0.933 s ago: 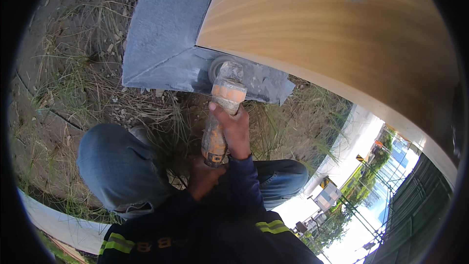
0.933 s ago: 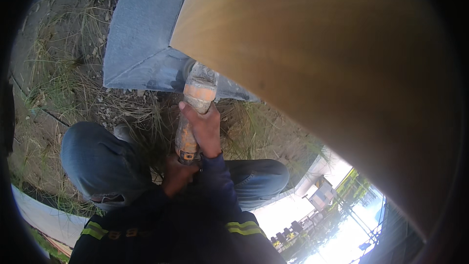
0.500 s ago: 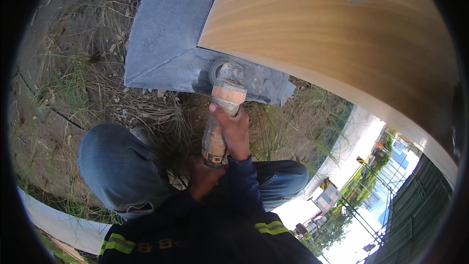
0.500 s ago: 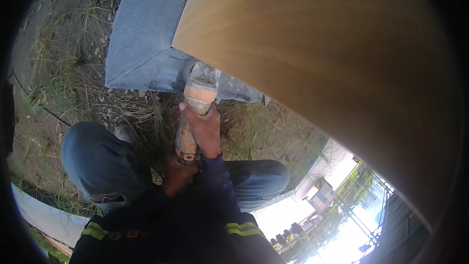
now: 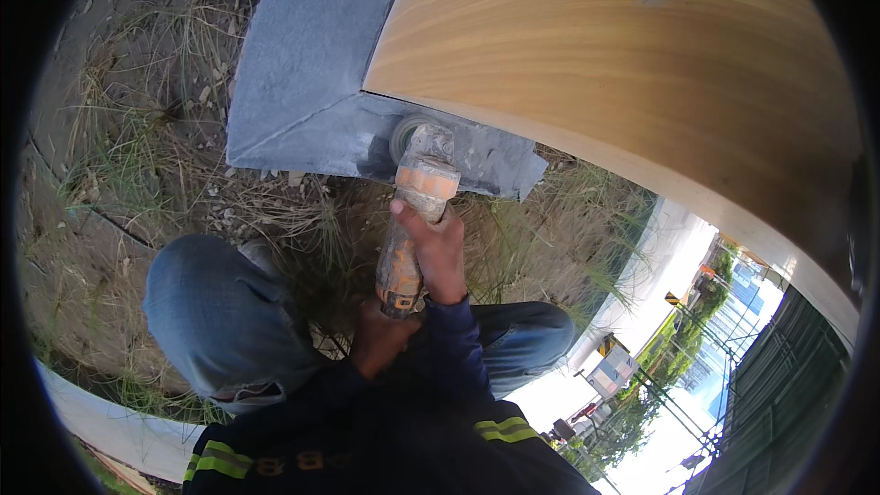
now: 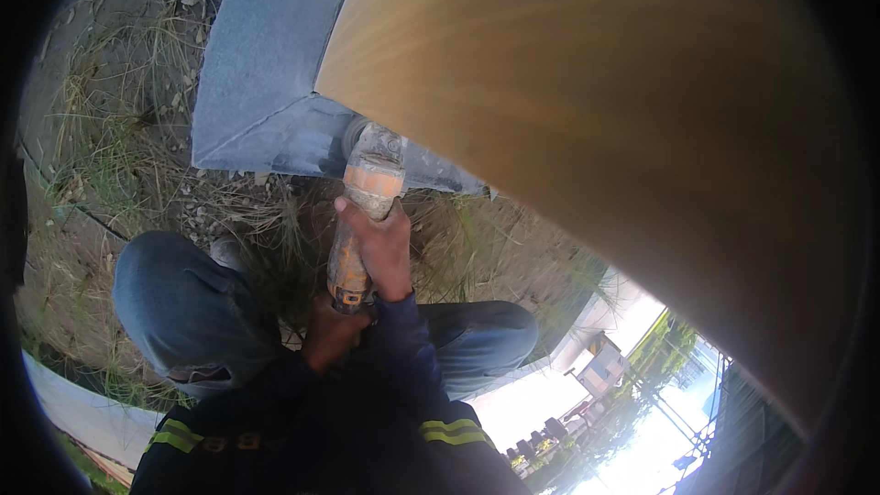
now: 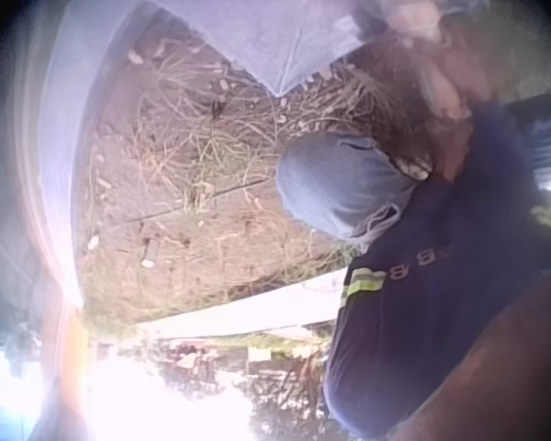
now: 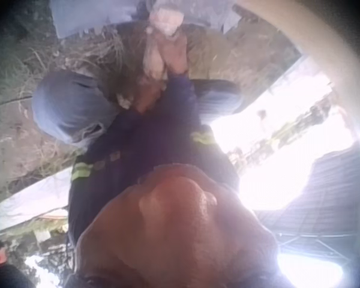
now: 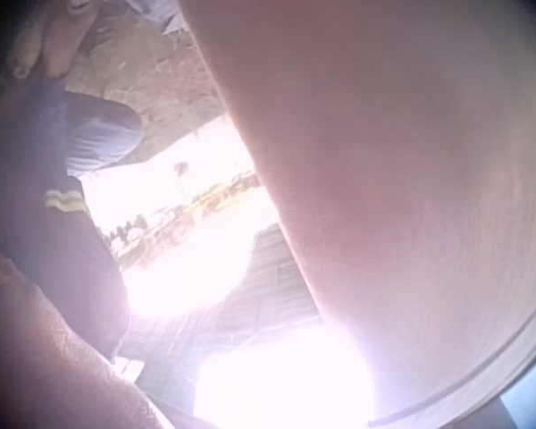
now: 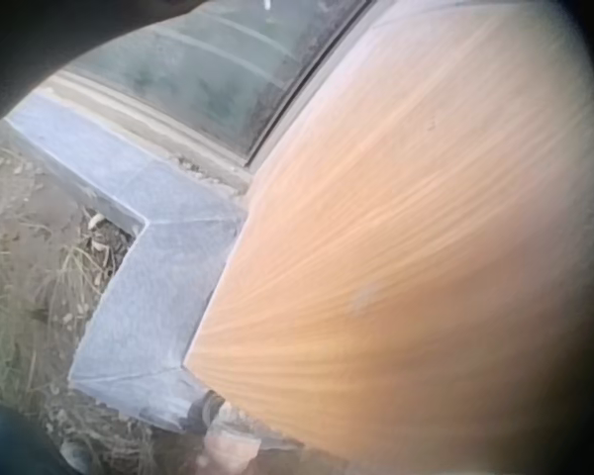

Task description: The person kneels beside a concrete curb and uses an angle grinder to grind the edge of the curb. The person holds the tool with both hands and moves it along the curb surface, generating dust and debris.

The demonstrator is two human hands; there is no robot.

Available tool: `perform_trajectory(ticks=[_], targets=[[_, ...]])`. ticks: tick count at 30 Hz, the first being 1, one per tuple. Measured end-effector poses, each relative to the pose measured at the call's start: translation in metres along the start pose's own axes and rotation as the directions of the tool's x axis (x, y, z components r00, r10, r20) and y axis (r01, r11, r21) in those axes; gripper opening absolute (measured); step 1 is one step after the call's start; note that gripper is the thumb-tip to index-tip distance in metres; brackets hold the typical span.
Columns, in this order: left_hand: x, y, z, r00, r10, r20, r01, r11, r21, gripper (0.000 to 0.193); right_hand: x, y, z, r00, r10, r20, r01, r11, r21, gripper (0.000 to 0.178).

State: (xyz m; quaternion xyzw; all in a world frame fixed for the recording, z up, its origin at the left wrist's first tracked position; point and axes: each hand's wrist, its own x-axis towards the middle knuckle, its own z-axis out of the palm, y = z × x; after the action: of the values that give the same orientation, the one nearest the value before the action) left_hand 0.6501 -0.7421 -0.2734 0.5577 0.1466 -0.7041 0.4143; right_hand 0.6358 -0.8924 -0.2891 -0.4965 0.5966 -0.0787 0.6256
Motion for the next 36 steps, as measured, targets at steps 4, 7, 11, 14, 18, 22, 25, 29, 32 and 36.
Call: perform_trajectory(ticks=[4, 7, 11, 14, 18, 22, 25, 29, 32, 36], targets=[[0.001, -0.007, 0.001, 0.998, 0.033, -0.055, -0.035, 0.999, -0.023, 0.030, 0.001, -0.002, 0.005, 0.999, -0.043, 0.010, 0.043, 0.999, -0.025, 0.041], [0.003, -0.004, -0.003, 0.999, 0.036, 0.031, -0.034, 0.998, -0.046, 0.031, 0.004, 0.000, 0.000, 0.998, -0.060, 0.002, 0.060, 0.998, -0.009, 0.042], [0.001, 0.003, 0.002, 1.000, -0.024, 0.000, 0.024, 1.000, 0.011, 0.029, 0.001, -0.002, -0.003, 0.999, -0.035, -0.012, 0.035, 0.999, 0.018, 0.042], [-0.002, 0.004, 0.006, 0.999, -0.020, -0.026, 0.020, 1.000, -0.013, 0.027, 0.002, 0.000, -0.003, 1.000, -0.020, 0.012, 0.020, 1.000, 0.000, 0.041], [0.001, 0.000, 0.003, 0.998, 0.059, 0.024, -0.058, 0.998, -0.034, 0.027, 0.005, -0.002, -0.006, 1.000, -0.022, 0.021, 0.022, 1.000, -0.009, 0.041], [0.006, -0.005, 0.004, 0.998, 0.061, 0.025, -0.062, 0.998, 0.024, 0.027, 0.004, 0.001, -0.008, 0.999, -0.038, -0.014, 0.039, 0.999, 0.024, 0.041], [0.003, -0.002, 0.007, 1.000, 0.026, -0.018, -0.025, 0.999, 0.023, 0.026, 0.005, 0.003, -0.007, 0.999, -0.043, -0.005, 0.043, 0.999, 0.021, 0.041], [0.001, 0.004, 0.006, 1.000, 0.029, -0.006, -0.029, 1.000, 0.004, 0.028, 0.006, 0.002, -0.006, 0.999, -0.042, 0.001, 0.042, 0.999, 0.016, 0.041], [0.003, 0.003, 0.006, 0.999, 0.037, 0.006, -0.037, 0.999, 0.003, 0.031, 0.007, 0.001, -0.009, 0.998, -0.055, -0.005, 0.055, 0.998, 0.033, 0.041], [0.004, -0.005, 0.008, 1.000, 0.010, -0.017, -0.010, 1.000, 0.002, 0.036, 0.004, 0.001, -0.010, 1.000, -0.026, -0.016, 0.026, 1.000, 0.016, 0.040]])
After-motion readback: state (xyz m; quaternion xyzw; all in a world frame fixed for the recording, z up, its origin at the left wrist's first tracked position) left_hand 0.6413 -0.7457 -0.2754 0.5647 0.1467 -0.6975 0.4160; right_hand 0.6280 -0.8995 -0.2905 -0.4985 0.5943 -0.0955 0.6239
